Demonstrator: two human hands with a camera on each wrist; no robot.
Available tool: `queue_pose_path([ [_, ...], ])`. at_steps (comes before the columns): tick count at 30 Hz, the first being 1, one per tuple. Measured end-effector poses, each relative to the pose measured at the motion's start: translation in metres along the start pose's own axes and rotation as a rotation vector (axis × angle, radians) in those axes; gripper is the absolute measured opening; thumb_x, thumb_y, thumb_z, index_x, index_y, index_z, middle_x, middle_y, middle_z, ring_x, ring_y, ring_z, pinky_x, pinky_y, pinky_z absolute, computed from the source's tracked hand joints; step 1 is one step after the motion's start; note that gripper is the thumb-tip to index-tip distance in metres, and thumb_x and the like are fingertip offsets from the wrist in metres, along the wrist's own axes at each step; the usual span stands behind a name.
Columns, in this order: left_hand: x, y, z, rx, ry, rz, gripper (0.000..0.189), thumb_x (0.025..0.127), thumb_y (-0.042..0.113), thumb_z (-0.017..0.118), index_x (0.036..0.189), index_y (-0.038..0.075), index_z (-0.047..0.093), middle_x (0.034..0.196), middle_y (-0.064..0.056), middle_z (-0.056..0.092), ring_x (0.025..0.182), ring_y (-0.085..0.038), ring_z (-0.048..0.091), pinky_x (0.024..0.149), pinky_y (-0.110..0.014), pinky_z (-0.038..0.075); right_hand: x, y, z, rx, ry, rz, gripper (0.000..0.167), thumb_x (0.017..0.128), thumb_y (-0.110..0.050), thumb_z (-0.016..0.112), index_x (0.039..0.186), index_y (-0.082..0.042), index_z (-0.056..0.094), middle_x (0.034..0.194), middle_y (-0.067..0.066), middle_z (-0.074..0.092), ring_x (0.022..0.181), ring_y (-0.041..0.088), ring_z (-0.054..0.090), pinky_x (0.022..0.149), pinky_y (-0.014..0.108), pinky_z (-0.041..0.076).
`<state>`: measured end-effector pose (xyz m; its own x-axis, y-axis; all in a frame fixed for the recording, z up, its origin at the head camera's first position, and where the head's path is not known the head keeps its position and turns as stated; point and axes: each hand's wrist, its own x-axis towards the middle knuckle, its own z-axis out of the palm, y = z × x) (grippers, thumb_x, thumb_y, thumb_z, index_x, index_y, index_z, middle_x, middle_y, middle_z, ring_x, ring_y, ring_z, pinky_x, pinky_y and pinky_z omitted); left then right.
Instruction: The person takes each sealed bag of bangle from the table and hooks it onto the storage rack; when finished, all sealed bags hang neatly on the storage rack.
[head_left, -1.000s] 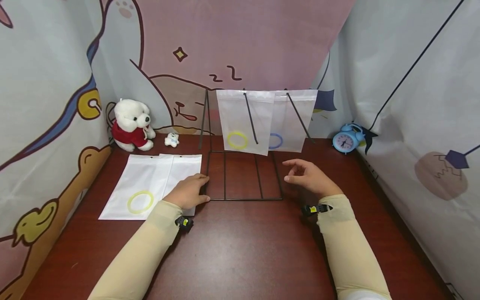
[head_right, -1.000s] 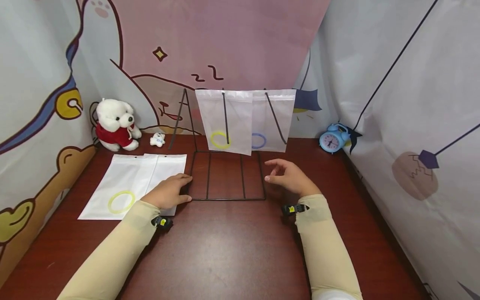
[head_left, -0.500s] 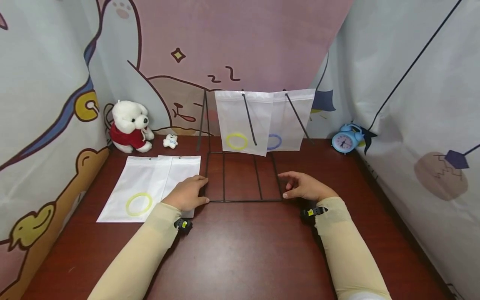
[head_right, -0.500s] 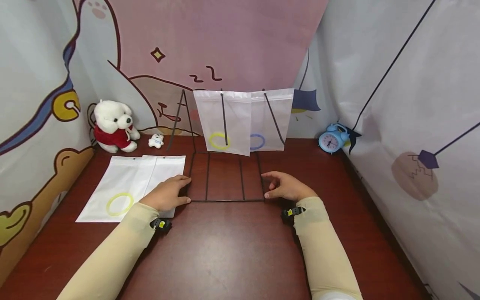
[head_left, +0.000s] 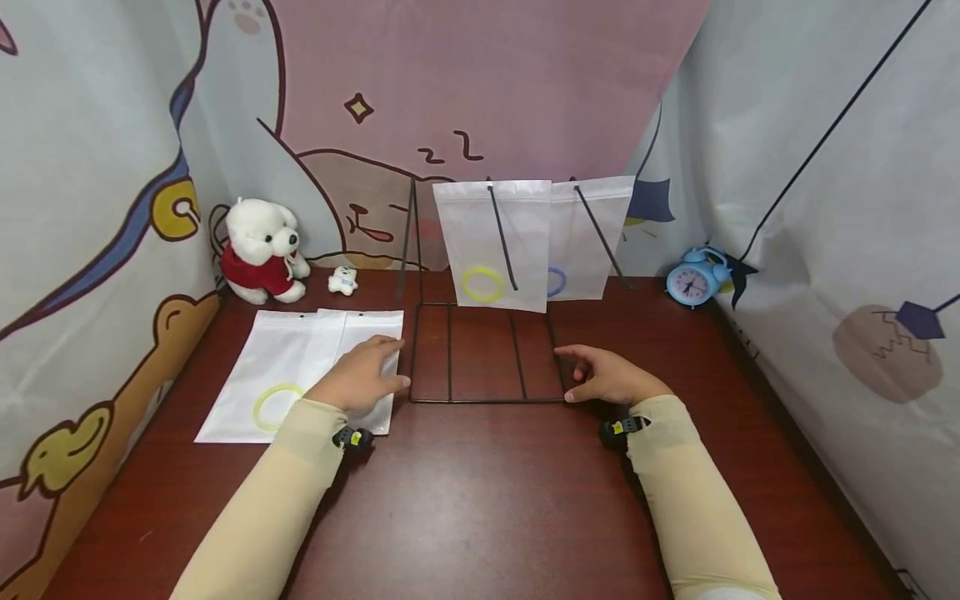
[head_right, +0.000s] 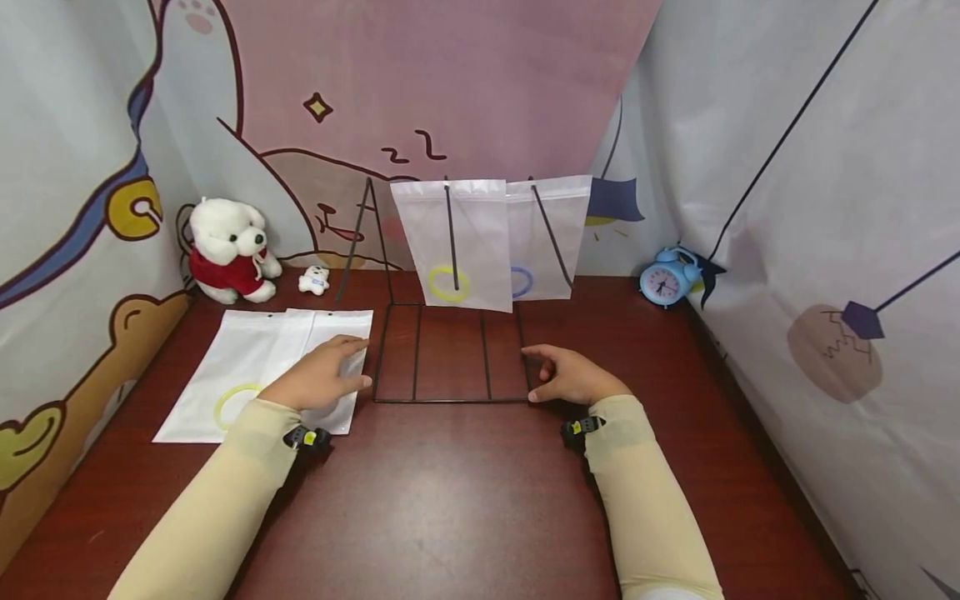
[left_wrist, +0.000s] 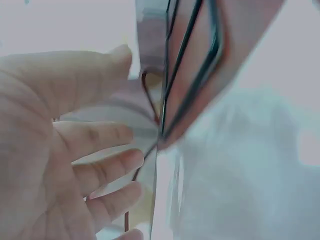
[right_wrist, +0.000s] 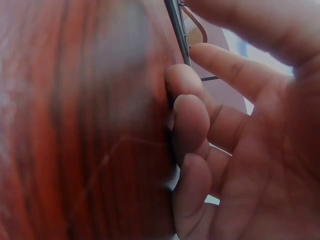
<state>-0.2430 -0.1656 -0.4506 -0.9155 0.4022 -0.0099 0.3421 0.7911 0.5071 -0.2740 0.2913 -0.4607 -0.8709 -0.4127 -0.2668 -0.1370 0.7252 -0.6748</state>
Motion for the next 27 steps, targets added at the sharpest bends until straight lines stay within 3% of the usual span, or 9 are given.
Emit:
queue_pose_path([
  [4,-0.004,-0.034,-0.015,-0.108,0.098,-0.077,0.067,0.101,0.029,0.068,0.154,-0.007,0.047,0.154,-0.031,0.047,0.146,-0.049,0.043,0.121,-0.062,0.033,-0.001,-0.001,0.000,-0.014,-0.002,0.007,0.083,0.086,-0.019,0.089,0.158,-0.017,0.047,0.101,0.010,0.057,0.086,0.023,0.051,0.074,0.036,0.046],
  [10,-0.023,-0.082,-0.043,-0.228,0.194,-0.344,0.073,0.103,0.031,0.065,0.160,-0.003,0.036,0.162,-0.035,0.034,0.151,-0.053,0.032,0.122,-0.068,0.027,-0.002,-0.002,0.000,-0.013,-0.006,0.006,0.083,0.086,-0.018,0.089,0.158,-0.015,0.047,0.101,0.011,0.056,0.088,0.024,0.051,0.075,0.036,0.046],
  [14,-0.035,-0.105,-0.056,-0.245,0.205,-0.406,0.085,0.101,0.038,0.069,0.163,-0.004,0.029,0.163,-0.038,0.027,0.150,-0.056,0.030,0.120,-0.071,0.027,-0.003,-0.003,0.000,-0.019,-0.004,0.002,0.083,0.086,-0.017,0.089,0.158,-0.014,0.047,0.101,0.011,0.056,0.088,0.024,0.051,0.076,0.036,0.045],
  [20,-0.046,-0.119,-0.068,-0.263,0.178,-0.546,0.098,0.098,0.047,0.071,0.166,-0.001,0.019,0.166,-0.039,0.015,0.151,-0.058,0.023,0.119,-0.074,0.026,-0.004,-0.004,-0.001,-0.025,0.000,-0.003,0.083,0.087,-0.018,0.088,0.158,-0.013,0.046,0.101,0.011,0.056,0.088,0.024,0.052,0.075,0.036,0.045],
  [27,-0.059,-0.123,-0.073,-0.270,0.156,-0.685,0.103,0.097,0.049,0.071,0.166,-0.004,0.017,0.164,-0.040,0.020,0.149,-0.061,0.024,0.116,-0.076,0.029,-0.001,-0.003,0.000,-0.024,-0.003,-0.001,0.083,0.087,-0.019,0.088,0.158,-0.014,0.046,0.101,0.010,0.057,0.088,0.023,0.052,0.075,0.036,0.045],
])
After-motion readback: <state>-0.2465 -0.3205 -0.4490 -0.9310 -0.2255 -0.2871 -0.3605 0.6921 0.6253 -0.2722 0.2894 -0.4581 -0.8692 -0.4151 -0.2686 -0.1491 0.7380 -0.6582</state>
